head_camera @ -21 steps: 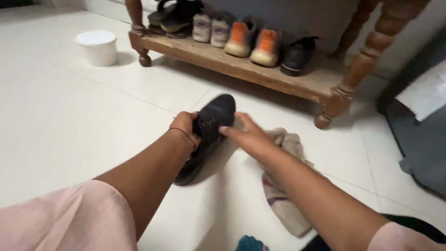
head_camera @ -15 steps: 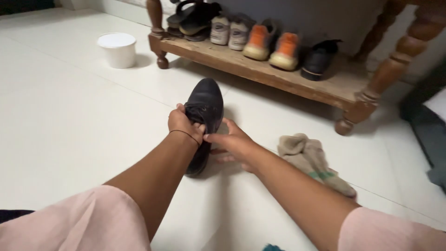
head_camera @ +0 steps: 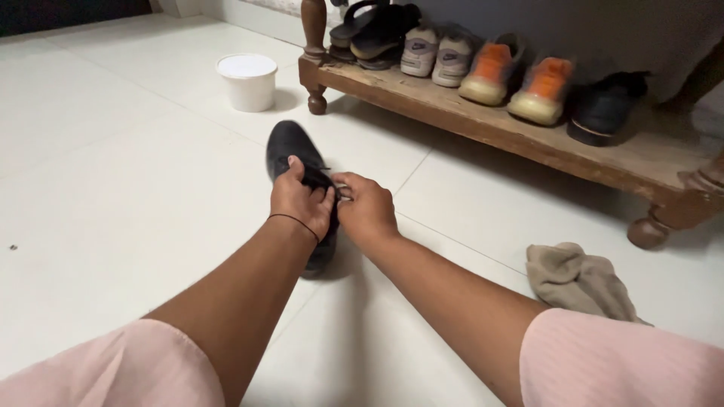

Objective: The person removes a pair of sneakers from a wooden shoe rack and wipes them with a cloth. They clean both shoes thoroughly, turning them over to wipe different sides, then place them back on the floor.

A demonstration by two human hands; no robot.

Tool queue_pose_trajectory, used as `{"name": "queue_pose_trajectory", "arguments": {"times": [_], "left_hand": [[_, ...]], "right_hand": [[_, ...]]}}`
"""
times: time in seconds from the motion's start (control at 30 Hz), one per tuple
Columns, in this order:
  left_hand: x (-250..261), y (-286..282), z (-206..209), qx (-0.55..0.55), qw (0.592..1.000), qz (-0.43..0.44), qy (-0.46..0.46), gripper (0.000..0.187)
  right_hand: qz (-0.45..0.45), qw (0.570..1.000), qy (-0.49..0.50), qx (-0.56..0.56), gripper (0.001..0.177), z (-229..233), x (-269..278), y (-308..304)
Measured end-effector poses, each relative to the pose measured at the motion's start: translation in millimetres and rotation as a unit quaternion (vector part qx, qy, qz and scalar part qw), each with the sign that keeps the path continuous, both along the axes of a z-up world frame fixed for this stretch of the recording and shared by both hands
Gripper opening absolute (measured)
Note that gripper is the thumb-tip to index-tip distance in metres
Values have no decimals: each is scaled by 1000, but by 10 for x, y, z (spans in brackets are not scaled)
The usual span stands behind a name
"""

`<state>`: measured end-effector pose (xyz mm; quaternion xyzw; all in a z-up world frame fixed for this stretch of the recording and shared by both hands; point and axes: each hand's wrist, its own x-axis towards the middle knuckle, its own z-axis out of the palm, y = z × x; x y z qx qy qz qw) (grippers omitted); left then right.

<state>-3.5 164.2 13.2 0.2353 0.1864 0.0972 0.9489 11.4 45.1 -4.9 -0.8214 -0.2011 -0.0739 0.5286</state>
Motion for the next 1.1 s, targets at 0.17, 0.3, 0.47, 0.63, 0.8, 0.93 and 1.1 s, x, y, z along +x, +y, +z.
{"name": "queue_pose_trajectory", "arguments": {"times": [0.17, 0.3, 0.47, 0.63, 0.8, 0.93, 1.1], "left_hand": [[402, 136, -278, 41, 999, 11, 18, 61], [173, -221, 152, 150, 971, 59, 175, 61], [147, -972, 787, 363, 882, 80, 288, 68], [298, -1850, 1029, 418, 888, -39, 188, 61], [666, -2787, 1083, 426, 889, -126, 109, 59], [824, -3187, 1285, 479, 853, -183, 100, 53], [1159, -3381, 1196, 561, 784, -247, 97, 46]], "right_hand": [[43, 989, 129, -50, 36, 270, -81, -61], [31, 991, 123, -36, 30, 309, -23, -297], [-5, 995, 91, -33, 23, 402, 329, -1080], [-54, 995, 79, -39, 20, 663, 533, -2162], [-153, 985, 73, -11, 19, 1030, 551, -3268], [-164, 984, 63, 2, 25, 1122, 666, -3919], [-83, 995, 42, -21, 49, 1105, 1058, -4171]]}}
